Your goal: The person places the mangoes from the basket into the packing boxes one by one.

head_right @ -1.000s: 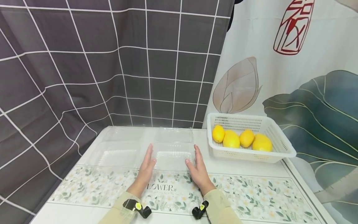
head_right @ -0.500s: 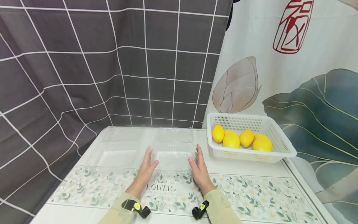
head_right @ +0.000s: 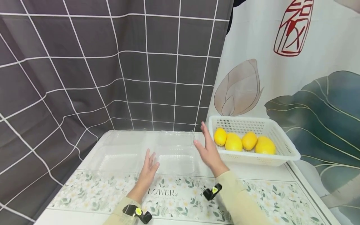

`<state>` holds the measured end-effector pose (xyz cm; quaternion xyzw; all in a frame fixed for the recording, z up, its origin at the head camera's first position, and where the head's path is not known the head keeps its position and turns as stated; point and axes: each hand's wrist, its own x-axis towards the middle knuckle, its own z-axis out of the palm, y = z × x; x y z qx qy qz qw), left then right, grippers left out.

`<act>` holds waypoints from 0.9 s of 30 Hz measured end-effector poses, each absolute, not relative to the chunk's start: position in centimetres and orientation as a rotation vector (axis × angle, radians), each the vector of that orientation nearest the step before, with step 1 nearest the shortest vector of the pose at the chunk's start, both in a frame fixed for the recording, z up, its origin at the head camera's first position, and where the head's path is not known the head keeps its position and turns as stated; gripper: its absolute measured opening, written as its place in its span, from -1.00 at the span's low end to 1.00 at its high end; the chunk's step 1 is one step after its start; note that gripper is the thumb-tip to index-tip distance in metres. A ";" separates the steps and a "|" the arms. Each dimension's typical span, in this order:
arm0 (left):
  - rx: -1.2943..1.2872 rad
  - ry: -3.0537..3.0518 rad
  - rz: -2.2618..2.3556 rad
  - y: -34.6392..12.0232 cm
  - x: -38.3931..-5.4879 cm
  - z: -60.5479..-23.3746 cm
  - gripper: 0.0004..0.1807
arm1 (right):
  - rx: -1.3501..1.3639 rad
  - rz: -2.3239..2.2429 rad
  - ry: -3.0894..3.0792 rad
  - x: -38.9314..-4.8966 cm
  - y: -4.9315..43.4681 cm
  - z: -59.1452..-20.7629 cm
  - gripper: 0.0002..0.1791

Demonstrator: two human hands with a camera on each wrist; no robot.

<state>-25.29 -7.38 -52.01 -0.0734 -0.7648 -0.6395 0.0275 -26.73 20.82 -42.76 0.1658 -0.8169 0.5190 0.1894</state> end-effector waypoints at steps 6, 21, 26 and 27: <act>-0.242 -2.340 -2.010 -7.7 -24.9 -52.2 -0.31 | 0.405 1.545 -2.360 -29.4 23.6 -37.5 -0.27; -0.216 -2.337 -1.995 -7.4 -24.4 -50.9 -0.38 | -0.155 2.041 -2.451 -34.0 29.7 -38.8 0.08; -0.221 -2.321 -2.002 -7.5 -24.3 -51.0 -0.38 | -0.254 2.202 -2.365 -35.2 30.3 -40.2 0.12; -0.226 -2.324 -1.996 -7.5 -24.5 -51.4 -0.38 | -0.272 2.197 -2.386 -35.3 30.4 -40.4 0.13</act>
